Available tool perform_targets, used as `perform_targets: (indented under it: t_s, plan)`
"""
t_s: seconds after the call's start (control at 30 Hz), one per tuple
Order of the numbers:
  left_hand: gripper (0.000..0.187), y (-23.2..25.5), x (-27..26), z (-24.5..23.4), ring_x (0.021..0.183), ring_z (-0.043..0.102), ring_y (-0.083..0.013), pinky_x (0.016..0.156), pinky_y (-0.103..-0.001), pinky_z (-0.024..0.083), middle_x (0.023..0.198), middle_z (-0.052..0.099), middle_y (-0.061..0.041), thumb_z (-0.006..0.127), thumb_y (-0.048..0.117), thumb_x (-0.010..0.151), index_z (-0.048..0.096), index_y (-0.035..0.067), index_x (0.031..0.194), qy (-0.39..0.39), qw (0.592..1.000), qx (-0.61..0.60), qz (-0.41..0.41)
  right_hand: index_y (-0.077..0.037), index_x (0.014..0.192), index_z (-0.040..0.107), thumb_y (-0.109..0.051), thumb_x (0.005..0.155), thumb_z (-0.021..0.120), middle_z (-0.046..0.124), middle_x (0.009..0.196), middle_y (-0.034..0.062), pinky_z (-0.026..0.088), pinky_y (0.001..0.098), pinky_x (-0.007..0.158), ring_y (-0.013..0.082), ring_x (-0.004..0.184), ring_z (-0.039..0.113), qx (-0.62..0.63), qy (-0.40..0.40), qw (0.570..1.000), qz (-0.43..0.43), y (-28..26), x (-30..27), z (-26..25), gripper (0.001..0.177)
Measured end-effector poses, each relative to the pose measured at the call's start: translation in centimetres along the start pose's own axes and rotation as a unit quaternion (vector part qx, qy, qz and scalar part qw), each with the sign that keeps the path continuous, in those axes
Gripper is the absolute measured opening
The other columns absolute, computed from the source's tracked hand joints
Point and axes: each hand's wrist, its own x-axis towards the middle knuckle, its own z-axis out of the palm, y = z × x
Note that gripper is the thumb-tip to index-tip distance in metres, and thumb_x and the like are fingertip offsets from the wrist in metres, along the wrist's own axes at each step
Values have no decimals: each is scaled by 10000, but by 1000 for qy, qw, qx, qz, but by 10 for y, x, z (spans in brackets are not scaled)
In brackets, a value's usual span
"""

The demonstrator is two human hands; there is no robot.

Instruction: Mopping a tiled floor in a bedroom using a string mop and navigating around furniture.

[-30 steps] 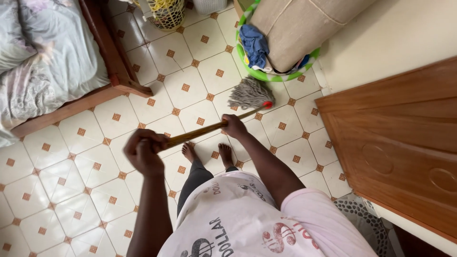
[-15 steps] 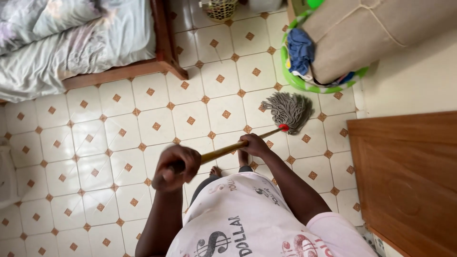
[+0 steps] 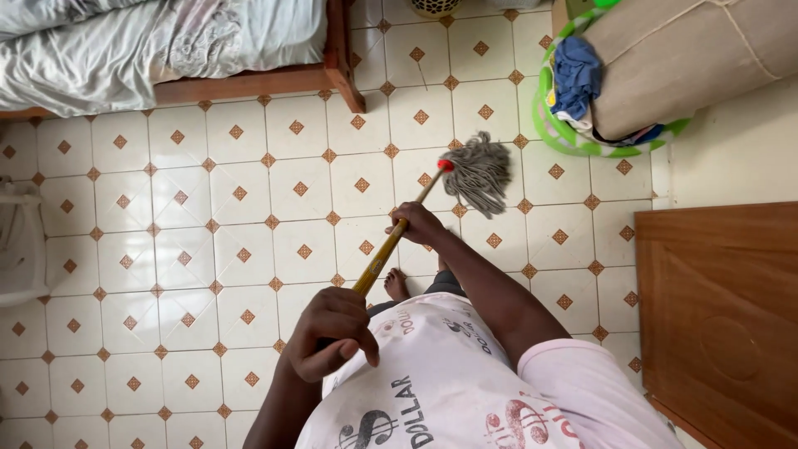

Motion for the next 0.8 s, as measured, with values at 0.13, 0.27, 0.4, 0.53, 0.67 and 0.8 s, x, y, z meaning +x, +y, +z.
perform_targets:
  t_s: [0.13,0.27,0.4,0.53,0.67,0.8]
  plan:
    - [473,20,-26,6,484,372,-208,551,-327,327,614,610,8,403,332,1078,692,132,762,-2,999,34,-12,-184,722,665,-340,814,866,655,733,-21,486,340,736,189,788,631,-56,27,996,-57,1,30,51,272]
    - [440,32,-51,18,481,488,-205,563,-321,380,630,624,15,395,305,1068,690,143,783,4,995,91,-37,-156,818,677,-229,830,855,632,874,6,491,305,792,165,846,619,39,-34,998,-27,-33,43,85,192]
    - [480,53,-71,23,457,373,-197,523,-315,311,573,537,-35,379,290,1067,680,99,745,116,986,122,-14,-196,847,682,-252,829,852,593,938,10,508,295,696,146,756,612,76,-94,992,26,-77,53,113,180]
    - [617,46,-118,28,432,455,-199,466,-334,376,542,466,-42,377,496,1129,594,82,726,315,928,185,68,-190,860,633,-298,887,806,636,823,2,484,344,761,201,783,620,58,-103,983,-138,-71,56,167,206]
    - [399,24,-166,19,403,349,-110,405,-279,339,520,362,6,523,414,1063,455,82,852,486,828,207,188,-173,905,579,-152,862,748,635,884,32,448,377,717,217,843,587,12,-177,981,-76,-84,42,175,175]
    - [329,14,-168,27,375,225,-75,348,-243,242,503,265,11,516,349,1083,446,80,907,533,790,229,199,-156,907,586,-151,890,738,656,913,53,437,391,690,240,854,598,3,-215,976,-34,-89,21,145,153]
